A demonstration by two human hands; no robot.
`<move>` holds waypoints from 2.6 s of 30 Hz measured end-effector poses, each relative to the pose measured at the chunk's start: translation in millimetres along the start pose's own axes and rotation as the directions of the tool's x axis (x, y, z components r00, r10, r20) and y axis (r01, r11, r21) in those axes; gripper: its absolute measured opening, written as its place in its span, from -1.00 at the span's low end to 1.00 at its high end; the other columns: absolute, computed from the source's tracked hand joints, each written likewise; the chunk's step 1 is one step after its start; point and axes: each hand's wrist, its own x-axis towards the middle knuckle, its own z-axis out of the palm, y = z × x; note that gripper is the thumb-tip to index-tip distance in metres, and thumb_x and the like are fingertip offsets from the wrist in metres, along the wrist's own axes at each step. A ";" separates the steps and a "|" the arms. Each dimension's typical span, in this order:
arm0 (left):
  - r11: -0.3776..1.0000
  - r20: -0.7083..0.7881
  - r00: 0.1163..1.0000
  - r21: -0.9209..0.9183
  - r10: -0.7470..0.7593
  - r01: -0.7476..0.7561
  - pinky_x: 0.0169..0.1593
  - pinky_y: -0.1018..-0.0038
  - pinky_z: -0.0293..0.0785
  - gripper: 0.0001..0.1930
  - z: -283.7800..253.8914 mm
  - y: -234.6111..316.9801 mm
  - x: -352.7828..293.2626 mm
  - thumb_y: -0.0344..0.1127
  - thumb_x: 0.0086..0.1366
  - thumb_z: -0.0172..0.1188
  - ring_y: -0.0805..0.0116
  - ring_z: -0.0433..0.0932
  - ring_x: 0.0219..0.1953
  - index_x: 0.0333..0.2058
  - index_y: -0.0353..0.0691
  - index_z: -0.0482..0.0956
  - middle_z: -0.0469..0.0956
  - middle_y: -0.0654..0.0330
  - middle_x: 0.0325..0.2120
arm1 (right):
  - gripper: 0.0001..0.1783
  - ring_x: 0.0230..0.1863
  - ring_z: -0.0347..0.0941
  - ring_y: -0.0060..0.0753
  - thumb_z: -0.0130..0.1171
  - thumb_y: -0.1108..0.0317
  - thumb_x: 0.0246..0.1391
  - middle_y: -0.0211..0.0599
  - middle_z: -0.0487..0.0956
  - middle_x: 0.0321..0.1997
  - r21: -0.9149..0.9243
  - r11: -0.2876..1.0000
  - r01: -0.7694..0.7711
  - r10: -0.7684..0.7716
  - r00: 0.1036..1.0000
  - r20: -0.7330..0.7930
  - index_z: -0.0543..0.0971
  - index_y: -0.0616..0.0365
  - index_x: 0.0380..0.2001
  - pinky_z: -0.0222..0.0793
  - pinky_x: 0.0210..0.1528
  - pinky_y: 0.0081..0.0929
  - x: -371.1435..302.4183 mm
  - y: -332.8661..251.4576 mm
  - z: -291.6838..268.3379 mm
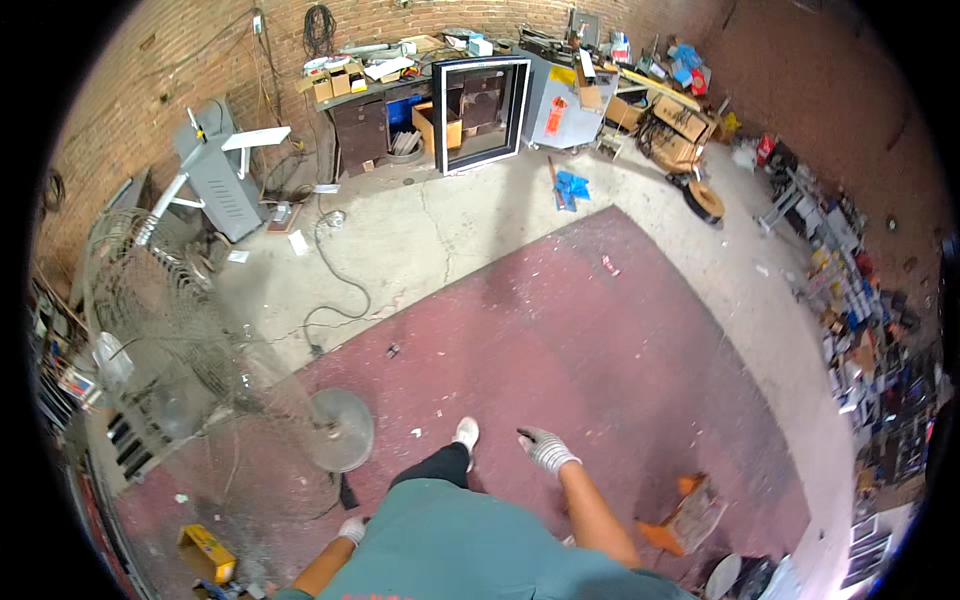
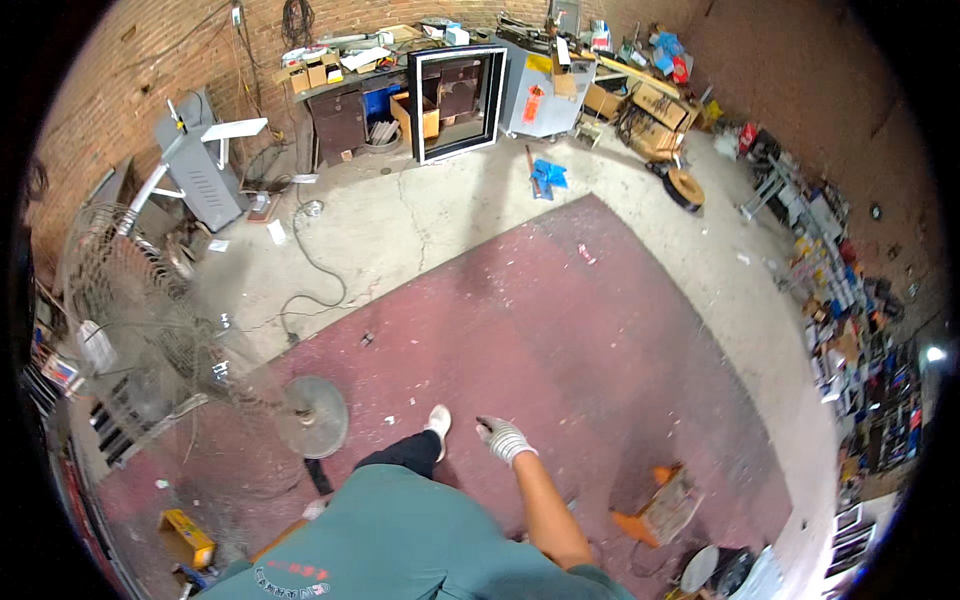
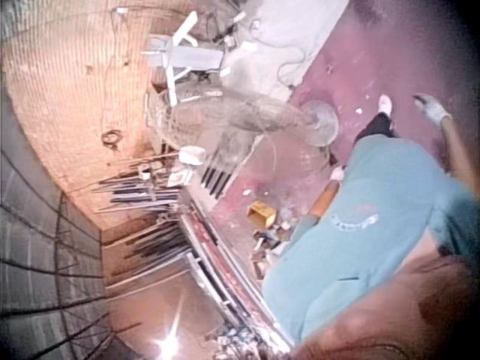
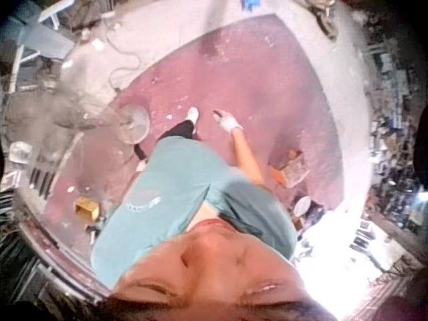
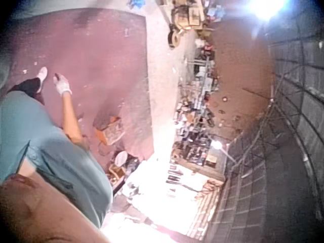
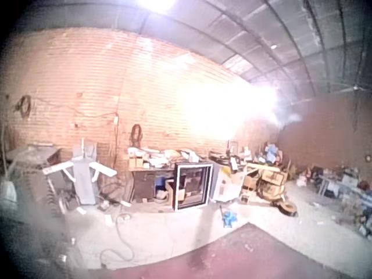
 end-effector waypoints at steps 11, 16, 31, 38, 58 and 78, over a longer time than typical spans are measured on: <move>0.980 0.322 0.926 0.059 -0.197 0.188 0.12 0.16 0.48 -0.48 -35.5 208.5 83.1 0.08 0.39 0.04 -0.01 0.62 0.06 0.07 -0.17 0.64 0.65 -0.03 0.00 | -0.45 0.19 0.48 0.12 -0.06 -0.02 0.31 -0.05 0.60 0.18 -0.055 0.792 -0.608 0.593 0.745 0.305 0.59 0.10 0.15 0.37 0.22 -0.09 -48.1 236.4 -55.9; 0.992 0.392 0.916 0.117 -0.084 0.041 0.11 0.16 0.49 -0.49 -78.1 354.5 170.7 0.08 0.38 0.04 -0.04 0.62 0.05 0.08 -0.16 0.63 0.65 -0.04 0.00 | -0.48 0.11 0.53 0.08 -0.07 0.01 0.32 -0.12 0.63 0.11 0.096 0.667 -0.739 0.665 0.648 0.372 0.61 0.07 0.13 0.41 0.16 -0.13 2.8 388.1 -85.8; 0.777 0.376 0.874 0.430 0.309 -0.459 0.11 0.16 0.51 -0.52 -227.8 933.7 380.1 0.02 0.39 0.02 -0.15 0.61 0.01 0.08 -0.17 0.62 0.65 -0.08 -0.03 | -0.57 0.12 0.58 -0.17 0.04 0.11 0.36 -0.20 0.67 0.09 0.235 0.899 -0.369 0.379 0.925 0.003 0.62 0.06 0.14 0.41 0.18 -0.32 369.3 399.6 -513.4; 0.801 0.195 0.825 0.203 0.530 -0.563 0.17 0.18 0.48 -0.51 -298.5 1132.8 439.6 0.03 0.43 0.01 -0.12 0.58 0.06 0.08 -0.21 0.60 0.62 -0.12 -0.01 | -0.51 0.03 0.61 -0.22 0.15 0.00 0.28 -0.19 0.70 0.01 0.273 0.787 -0.554 0.580 0.814 -0.021 0.65 0.14 0.07 0.43 0.12 -0.31 464.8 525.1 -646.1; 0.426 0.153 0.515 0.394 0.843 -0.814 -0.05 0.17 0.56 -0.69 -462.9 1802.8 696.1 -0.17 0.38 0.12 -0.11 0.63 -0.15 -0.06 -0.21 0.67 0.66 -0.12 -0.24 | -0.39 0.28 0.46 0.04 0.01 -0.17 0.21 -0.09 0.59 0.21 0.246 0.617 -0.748 0.737 0.658 0.153 0.63 -0.02 0.13 0.36 0.30 -0.18 775.6 617.1 -958.5; 0.659 -0.311 0.586 0.235 0.748 -0.715 0.02 0.12 0.53 -0.68 -520.5 2097.9 890.7 -0.14 0.36 0.15 -0.12 0.60 -0.10 -0.04 -0.16 0.66 0.64 -0.10 -0.21 | -0.37 -0.15 0.64 0.00 -0.12 -0.16 0.32 0.03 0.70 -0.11 0.093 0.846 -0.525 0.531 0.818 -0.221 0.72 0.17 -0.21 0.49 0.00 -0.11 1188.0 786.7 -1440.2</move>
